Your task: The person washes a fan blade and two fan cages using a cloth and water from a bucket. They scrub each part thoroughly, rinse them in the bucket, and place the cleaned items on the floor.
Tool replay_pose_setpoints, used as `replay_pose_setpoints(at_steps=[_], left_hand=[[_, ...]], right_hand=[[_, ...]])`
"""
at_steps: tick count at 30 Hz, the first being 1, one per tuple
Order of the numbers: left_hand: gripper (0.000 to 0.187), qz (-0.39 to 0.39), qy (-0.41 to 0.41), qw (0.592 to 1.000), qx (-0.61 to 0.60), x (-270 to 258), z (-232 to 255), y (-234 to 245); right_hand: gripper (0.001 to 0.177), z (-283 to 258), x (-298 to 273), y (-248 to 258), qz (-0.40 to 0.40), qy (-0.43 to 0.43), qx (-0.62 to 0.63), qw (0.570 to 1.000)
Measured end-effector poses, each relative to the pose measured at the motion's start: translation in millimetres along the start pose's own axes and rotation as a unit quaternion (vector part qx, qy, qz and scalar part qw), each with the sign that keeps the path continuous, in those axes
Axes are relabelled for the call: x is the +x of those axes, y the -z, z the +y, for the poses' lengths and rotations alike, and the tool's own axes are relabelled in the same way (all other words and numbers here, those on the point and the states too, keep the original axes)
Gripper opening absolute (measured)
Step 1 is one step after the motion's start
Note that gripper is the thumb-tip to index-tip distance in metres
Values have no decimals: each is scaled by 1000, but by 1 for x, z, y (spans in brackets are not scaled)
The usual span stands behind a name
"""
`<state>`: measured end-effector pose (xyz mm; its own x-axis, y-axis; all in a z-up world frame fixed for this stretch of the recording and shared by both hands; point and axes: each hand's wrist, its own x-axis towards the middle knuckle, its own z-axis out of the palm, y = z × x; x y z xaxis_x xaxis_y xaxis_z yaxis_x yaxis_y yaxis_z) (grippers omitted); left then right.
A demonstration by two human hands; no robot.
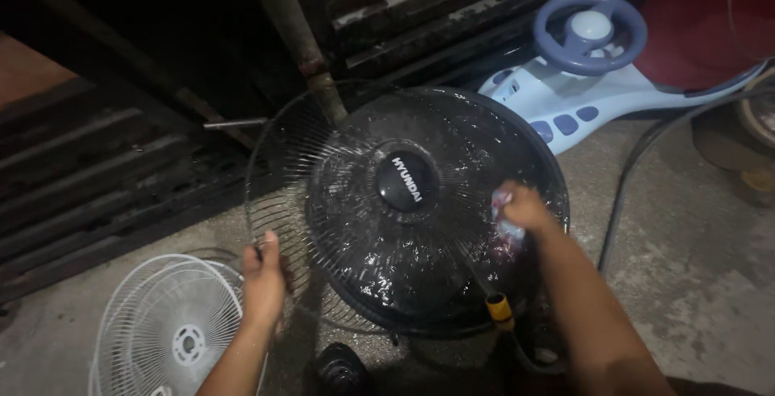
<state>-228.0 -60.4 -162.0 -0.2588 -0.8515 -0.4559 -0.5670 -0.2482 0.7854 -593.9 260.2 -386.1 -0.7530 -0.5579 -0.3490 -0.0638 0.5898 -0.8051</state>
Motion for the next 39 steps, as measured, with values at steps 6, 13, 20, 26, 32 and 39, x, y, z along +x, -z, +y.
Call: replay_pose_setpoints(at_steps=[6,13,20,26,32,39], left_hand=[[57,55,-47,997,31,6,15,-2],[61,43,-49,994,85,4,32,-10],[62,27,-74,992,99,0,39,-6],[57,34,-36,991,125,-7,56,-8],[55,67,-23,990,120,-16,67,-14],[50,70,-69,993,72,-20,68,-14]], right_hand=[[34,-110,-11,74,99,190,97,972],[36,-232,-36,-36,-57,406,19,912],[38,-224,58,-93,-16,509,-61,859],[35,-182,164,-104,30,222,-185,957],[36,-171,128,-97,-41,334,-13,942],[36,-191,3,-39,-125,425,-117,889]])
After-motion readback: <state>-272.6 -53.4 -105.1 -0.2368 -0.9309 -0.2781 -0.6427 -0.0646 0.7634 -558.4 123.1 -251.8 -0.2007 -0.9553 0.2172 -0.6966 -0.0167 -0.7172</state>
